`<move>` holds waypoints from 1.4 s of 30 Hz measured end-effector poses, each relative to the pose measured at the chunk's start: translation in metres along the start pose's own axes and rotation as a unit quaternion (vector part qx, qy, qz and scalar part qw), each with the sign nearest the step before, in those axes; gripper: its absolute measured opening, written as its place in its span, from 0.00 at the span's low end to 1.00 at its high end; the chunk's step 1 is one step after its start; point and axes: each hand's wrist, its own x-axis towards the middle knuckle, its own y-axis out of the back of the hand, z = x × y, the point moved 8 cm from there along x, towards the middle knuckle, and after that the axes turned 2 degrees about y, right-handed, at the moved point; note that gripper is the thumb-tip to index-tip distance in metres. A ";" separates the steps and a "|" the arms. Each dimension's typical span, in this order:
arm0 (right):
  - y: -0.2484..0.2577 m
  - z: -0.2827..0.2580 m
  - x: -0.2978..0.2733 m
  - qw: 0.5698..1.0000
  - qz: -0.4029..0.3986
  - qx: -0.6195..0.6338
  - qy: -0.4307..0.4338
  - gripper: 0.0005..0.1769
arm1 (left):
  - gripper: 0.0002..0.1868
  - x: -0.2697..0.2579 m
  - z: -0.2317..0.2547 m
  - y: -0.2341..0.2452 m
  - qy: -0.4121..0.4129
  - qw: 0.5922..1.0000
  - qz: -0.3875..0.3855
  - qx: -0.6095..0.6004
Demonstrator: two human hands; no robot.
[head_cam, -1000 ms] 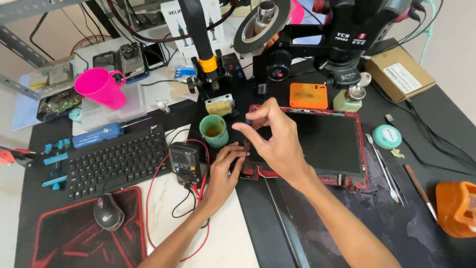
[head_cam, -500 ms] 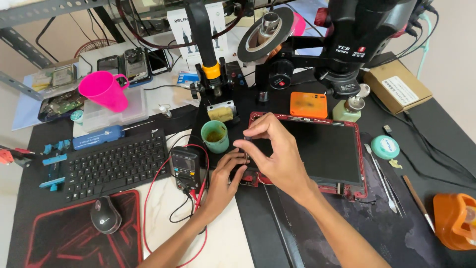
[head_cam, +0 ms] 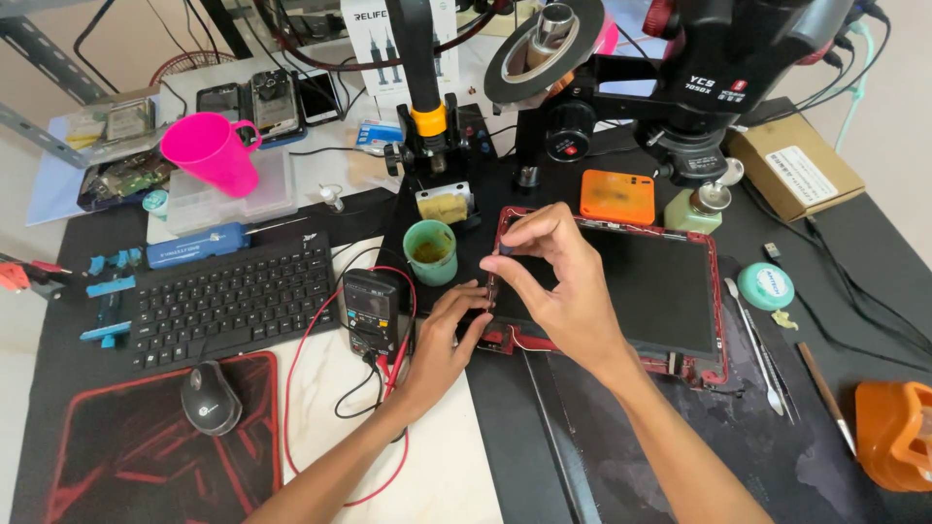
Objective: The person uses a metal prying tool to separate the screen bezel from the laptop chassis, carefully working along the edges to release clips. They then use a screwdriver to remove screws from the back of the detached screen assembly.
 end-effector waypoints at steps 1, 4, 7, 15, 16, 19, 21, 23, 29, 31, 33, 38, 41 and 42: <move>0.001 0.000 0.000 1.000 0.001 0.000 -0.001 0.15 | 0.10 0.000 0.000 0.000 0.000 1.000 -0.002 0.000; 0.005 0.003 0.000 1.000 0.006 0.016 -0.017 0.15 | 0.10 -0.001 0.002 -0.002 -0.004 1.000 0.000 0.007; 0.007 0.001 0.000 1.000 0.008 0.009 -0.020 0.15 | 0.11 -0.002 0.005 -0.003 -0.006 1.000 0.010 0.019; 0.009 0.000 -0.003 1.000 0.003 -0.015 -0.001 0.17 | 0.10 -0.006 0.011 -0.005 0.001 0.999 0.030 0.045; 0.010 -0.007 0.000 1.000 0.002 -0.015 -0.001 0.17 | 0.10 -0.007 0.009 -0.005 0.002 0.999 0.031 0.045; 0.006 -0.013 0.005 0.997 -0.029 0.041 -0.065 0.12 | 0.09 -0.007 0.004 -0.006 0.003 0.999 0.031 0.038; 0.000 -0.013 0.002 0.992 -0.058 0.073 -0.080 0.10 | 0.08 -0.008 0.000 -0.006 0.007 0.999 0.031 0.028; 0.000 -0.014 0.001 0.996 -0.057 0.044 -0.044 0.12 | 0.08 -0.008 -0.001 -0.005 0.012 0.999 0.028 0.023; 0.003 -0.010 -0.006 0.999 -0.048 -0.010 -0.012 0.14 | 0.09 -0.008 0.000 -0.006 0.012 0.999 0.019 0.026; 0.005 -0.009 -0.006 0.998 -0.049 0.003 -0.030 0.13 | 0.10 -0.007 0.002 -0.005 0.007 0.999 0.017 0.034; 0.005 -0.008 -0.006 0.997 -0.058 0.018 -0.042 0.13 | 0.11 -0.006 0.005 -0.003 -0.008 0.999 0.006 0.049; 0.008 -0.017 -0.004 0.998 -0.056 0.001 -0.002 0.16 | 0.10 0.001 0.006 0.006 -0.048 0.997 -0.027 0.062; 0.012 -0.015 -0.005 0.999 -0.044 -0.011 0.015 0.17 | 0.11 0.002 0.010 0.004 -0.066 0.994 -0.044 0.074; 0.014 -0.014 -0.005 0.999 -0.038 -0.011 0.016 0.17 | 0.11 0.002 0.011 0.002 -0.069 0.993 -0.046 0.081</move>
